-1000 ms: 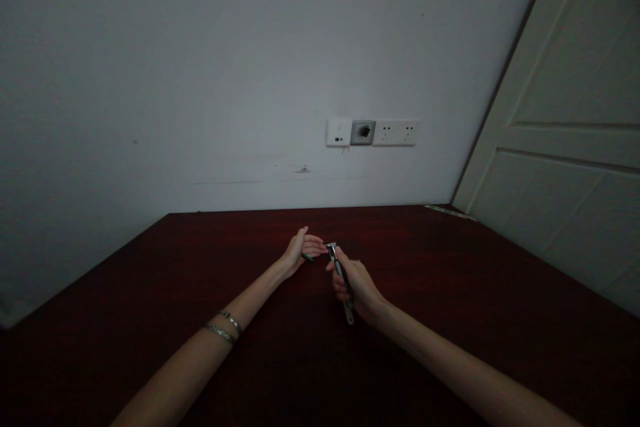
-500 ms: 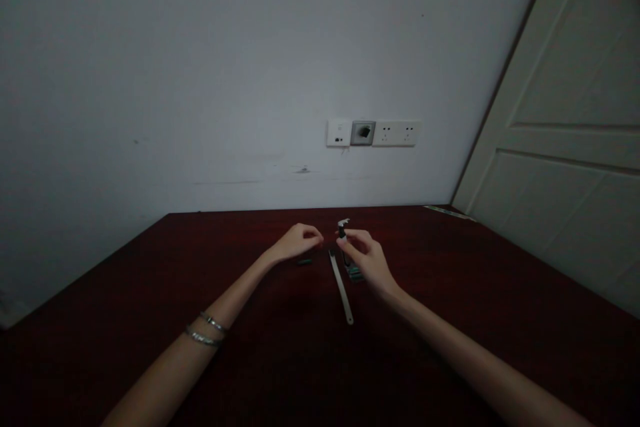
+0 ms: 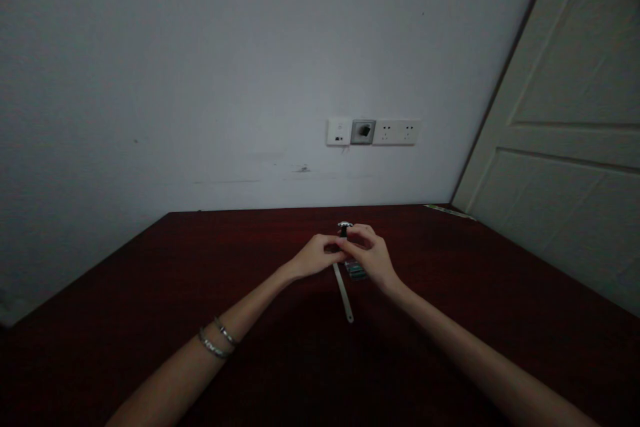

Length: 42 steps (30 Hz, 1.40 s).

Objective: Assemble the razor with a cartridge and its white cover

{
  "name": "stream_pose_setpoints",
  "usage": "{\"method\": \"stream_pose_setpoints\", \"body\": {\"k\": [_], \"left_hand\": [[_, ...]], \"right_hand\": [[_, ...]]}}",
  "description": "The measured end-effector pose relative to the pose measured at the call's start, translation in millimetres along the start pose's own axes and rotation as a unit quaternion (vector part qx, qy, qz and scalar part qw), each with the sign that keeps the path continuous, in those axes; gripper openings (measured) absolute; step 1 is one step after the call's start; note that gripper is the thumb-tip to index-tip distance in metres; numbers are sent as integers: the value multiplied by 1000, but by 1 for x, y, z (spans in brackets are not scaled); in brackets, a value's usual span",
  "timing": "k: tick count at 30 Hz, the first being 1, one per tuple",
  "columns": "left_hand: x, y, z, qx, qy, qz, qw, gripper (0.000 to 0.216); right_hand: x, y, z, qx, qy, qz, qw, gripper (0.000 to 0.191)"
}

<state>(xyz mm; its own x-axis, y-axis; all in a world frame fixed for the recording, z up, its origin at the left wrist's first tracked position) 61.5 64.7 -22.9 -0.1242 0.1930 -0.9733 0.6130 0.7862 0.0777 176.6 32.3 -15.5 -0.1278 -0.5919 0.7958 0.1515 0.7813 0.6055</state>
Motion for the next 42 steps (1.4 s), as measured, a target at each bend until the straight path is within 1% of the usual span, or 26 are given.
{"method": "stream_pose_setpoints", "body": {"k": [1, 3, 5, 7, 8, 9, 11, 12, 13, 15, 17, 20, 25, 27, 29, 31, 33, 35, 37, 39, 40, 42], "left_hand": [[-1, 0, -1, 0, 5, -1, 1000, 15], [-5, -2, -3, 11, 7, -3, 1000, 16], [-11, -4, -8, 22, 3, -7, 1000, 17], [-19, -6, -18, 16, -9, -14, 1000, 16], [-22, -7, -24, 6, -23, -22, 999, 14], [-25, -8, -30, -5, -37, -29, 999, 14], [-30, -10, -40, -28, -62, -31, 997, 13], [-32, -11, -45, -37, -68, -28, 997, 13], [-34, -12, -48, -45, -71, -25, 996, 13], [-35, -13, -52, -58, -71, -22, 996, 14], [-34, -13, -54, -67, -73, -23, 995, 15], [-31, -12, -54, -65, -78, -26, 994, 15], [-27, -8, -52, -38, -37, -32, 998, 24], [-27, -8, -51, -30, -23, -33, 999, 28], [-28, -8, -50, -22, -19, -31, 999, 29], [-30, -9, -49, -16, -21, -27, 999, 28], [-32, -10, -47, -10, -26, -20, 999, 26], [-33, -10, -46, -6, -30, -12, 999, 24], [-34, -11, -46, -7, -32, 1, 999, 24], [-33, -12, -46, -9, -31, 17, 999, 24], [-32, -12, -46, -8, -29, 24, 999, 25], [-27, -14, -47, -7, -15, 33, 999, 28]], "right_hand": [[-1, 1, -1, 0, 8, 9, 1000, 24], [0, 4, -4, -8, 40, 23, 999, 38], [1, 10, -11, -30, 72, 33, 996, 52], [2, 16, -19, -43, 74, 38, 996, 53], [1, 19, -22, -33, 61, 42, 997, 49], [0, 21, -24, -9, 37, 47, 998, 44], [-6, 21, -23, 67, -35, 52, 996, 33], [-10, 19, -21, 111, -78, 51, 989, 29], [-14, 15, -17, 155, -123, 48, 979, 27], [-20, 3, -7, 228, -215, 31, 949, 28], [-22, -12, 3, 275, -314, 8, 909, 34], [-21, -31, 17, 302, -435, -27, 848, 42], [-21, -51, 34, 362, -529, -48, 766, 51], [-21, -54, 37, 373, -554, -46, 743, 51], [-21, -55, 39, 378, -567, -39, 731, 52], [-20, -55, 40, 375, -566, -34, 733, 55], [-18, -52, 38, 366, -552, -28, 749, 58], [-16, -44, 33, 350, -520, -22, 779, 60], [-13, -31, 24, 329, -467, -28, 820, 60], [-7, -14, 11, 300, -408, -62, 860, 56], [-2, -4, 3, 284, -383, -85, 875, 53], [9, 14, -16, 255, -344, -130, 894, 47]]}}
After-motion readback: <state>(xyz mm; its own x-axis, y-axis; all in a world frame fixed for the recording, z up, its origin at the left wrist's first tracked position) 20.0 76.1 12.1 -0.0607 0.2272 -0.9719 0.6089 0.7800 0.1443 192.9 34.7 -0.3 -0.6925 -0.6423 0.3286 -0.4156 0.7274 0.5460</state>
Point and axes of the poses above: each hand's wrist, its own y-axis towards the middle knuckle, its own z-axis out of the palm, x = y × z, the point moved 5 cm from there along y, towards the middle knuckle, and after that the axes turned 11 degrees about -z, right-handed, at the moved point
